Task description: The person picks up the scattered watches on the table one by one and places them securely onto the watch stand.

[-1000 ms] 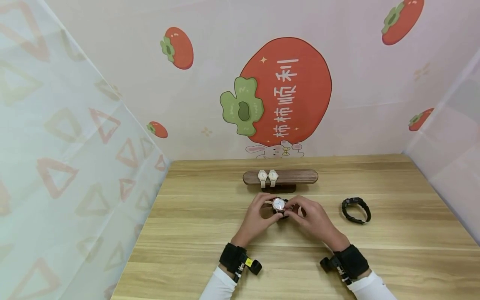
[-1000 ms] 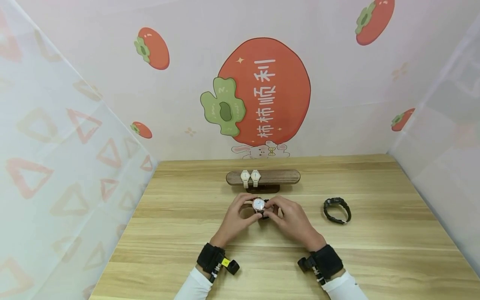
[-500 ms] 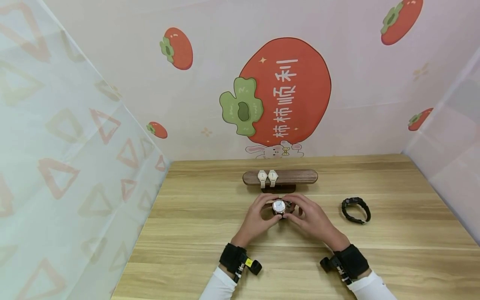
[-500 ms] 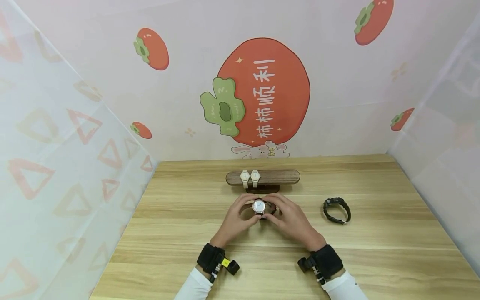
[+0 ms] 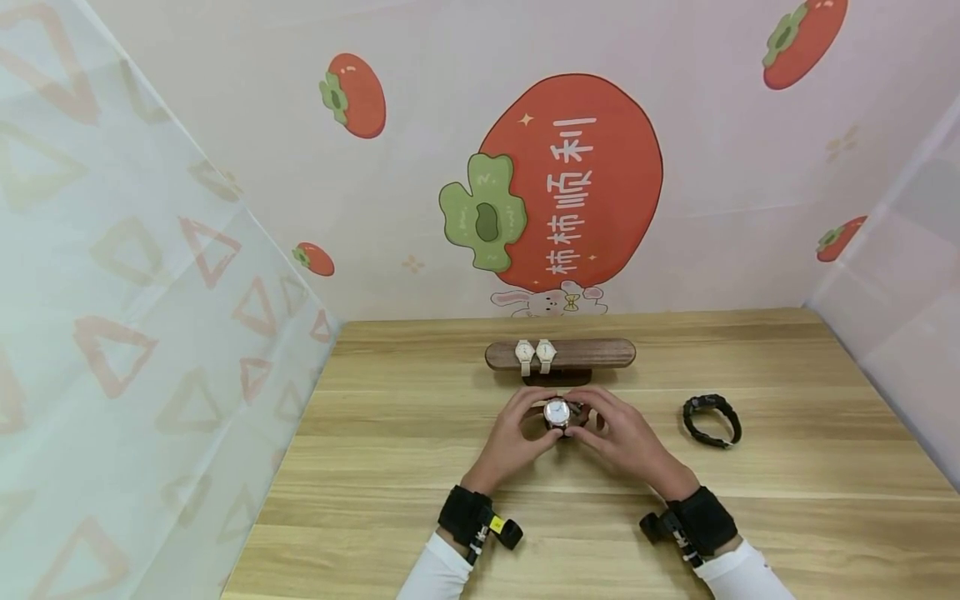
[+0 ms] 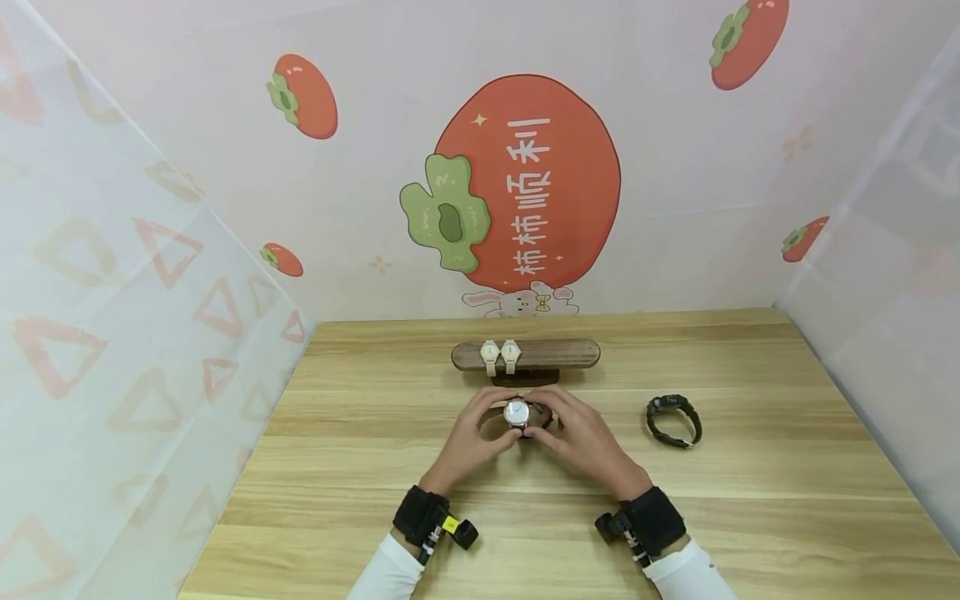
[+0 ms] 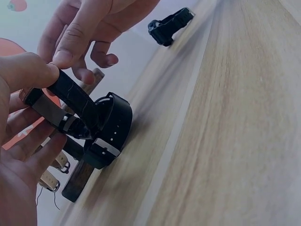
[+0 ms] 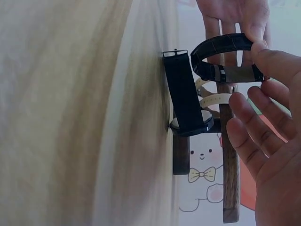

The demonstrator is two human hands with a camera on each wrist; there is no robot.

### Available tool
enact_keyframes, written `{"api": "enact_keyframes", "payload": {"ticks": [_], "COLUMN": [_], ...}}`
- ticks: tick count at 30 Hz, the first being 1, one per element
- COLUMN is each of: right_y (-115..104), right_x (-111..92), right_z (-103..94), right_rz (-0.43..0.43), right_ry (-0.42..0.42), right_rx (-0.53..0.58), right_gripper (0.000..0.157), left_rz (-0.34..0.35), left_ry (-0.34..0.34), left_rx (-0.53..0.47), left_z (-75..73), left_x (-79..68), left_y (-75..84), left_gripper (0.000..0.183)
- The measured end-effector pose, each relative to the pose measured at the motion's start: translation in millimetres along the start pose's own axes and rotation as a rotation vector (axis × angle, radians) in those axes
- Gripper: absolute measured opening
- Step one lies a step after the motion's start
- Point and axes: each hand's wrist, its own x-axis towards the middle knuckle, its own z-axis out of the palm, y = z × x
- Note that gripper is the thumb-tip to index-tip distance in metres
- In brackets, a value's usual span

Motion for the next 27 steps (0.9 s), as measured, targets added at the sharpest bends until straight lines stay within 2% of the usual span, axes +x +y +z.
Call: {"api": "enact_keyframes", "payload": {"ticks": [4, 8, 11, 14, 19, 27], "right_y": [3, 9, 17, 25, 40, 55], "right_x": [4, 10, 14, 19, 24, 24], "right_z": [-6.8, -18.7, -28.4, -37.1, -45.2, -48.7], "right_rz": [-0.006, 0.038, 0.084, 0.098, 0.121, 0.203], "right_ry": [-0.022, -0.040, -0.025, 0.024, 0.078, 0.024], "right_rx": [-0.038, -0.080, -0.128, -0.187, -0.241, -0.298], "right_gripper": [0.053, 0.047, 0.042, 0.041, 0.046, 0.061], "left_rz": [0.015, 0.022, 0.017, 0.005, 0.015, 0.048], "left_ry": [0.005, 0.015, 0.018, 0.010, 0.006, 0.035], "left_rx": [0.005, 0.034, 0.047, 0.035, 0.017, 0.067], "left_z": [-1.4, -2.5, -3.5, -4.4, -4.5, -4.5], "left_x": [0.2, 0.3, 0.4, 0.8, 0.5, -1.4], "left_y": [-0.4, -1.2, -1.6, -2.0, -3.4, -6.0], "left_gripper": [0.060, 0.059, 0.058, 0.057, 0.057, 0.058]}}
